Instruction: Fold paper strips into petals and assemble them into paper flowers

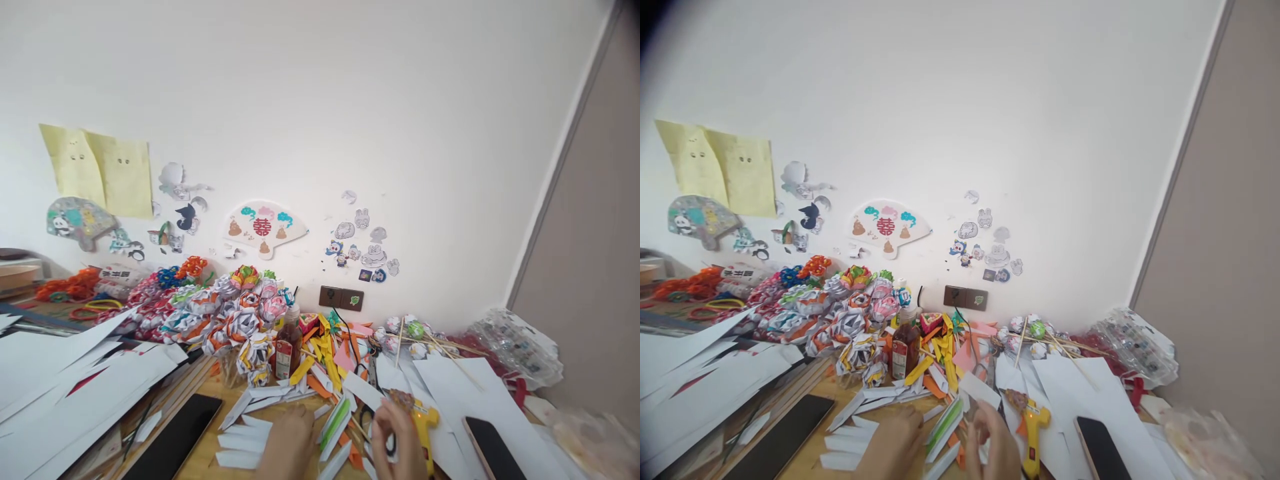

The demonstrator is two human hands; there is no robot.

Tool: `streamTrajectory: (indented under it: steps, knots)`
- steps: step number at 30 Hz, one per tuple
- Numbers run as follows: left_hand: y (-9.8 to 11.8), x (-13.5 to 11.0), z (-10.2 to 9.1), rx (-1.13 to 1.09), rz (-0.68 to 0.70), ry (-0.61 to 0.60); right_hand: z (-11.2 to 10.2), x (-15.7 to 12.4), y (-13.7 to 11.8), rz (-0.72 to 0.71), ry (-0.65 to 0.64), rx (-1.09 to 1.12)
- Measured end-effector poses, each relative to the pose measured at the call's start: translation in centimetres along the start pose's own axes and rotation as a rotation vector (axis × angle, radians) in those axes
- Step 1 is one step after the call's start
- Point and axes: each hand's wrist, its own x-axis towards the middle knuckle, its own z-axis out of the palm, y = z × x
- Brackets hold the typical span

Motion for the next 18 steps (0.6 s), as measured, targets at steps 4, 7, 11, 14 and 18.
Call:
streamTrajectory:
  steps: [4,7,11,14,18]
  knots:
    - [0.0,0.1,3.8,-0.054,0.040,0.067,4.3,-3.4,1.9,0.052,-0.107,-0.006]
    - [-0.1,0.2,5.5,-0.079,0.062,0.096,6.2,-5.9,2.9,0.016,-0.184,-0.016]
    - [-0.8,0.5,6.2,-0.116,0.065,0.132,6.5,-6.5,4.1,-0.049,-0.273,-0.010]
    - [-1.1,0.7,6.0,-0.138,0.059,0.157,6.1,-5.9,4.6,-0.108,-0.382,-0.012]
    - [-0.8,1.1,5.6,-0.170,0.050,0.207,6.0,-5.5,4.6,-0.125,-0.457,-0.078]
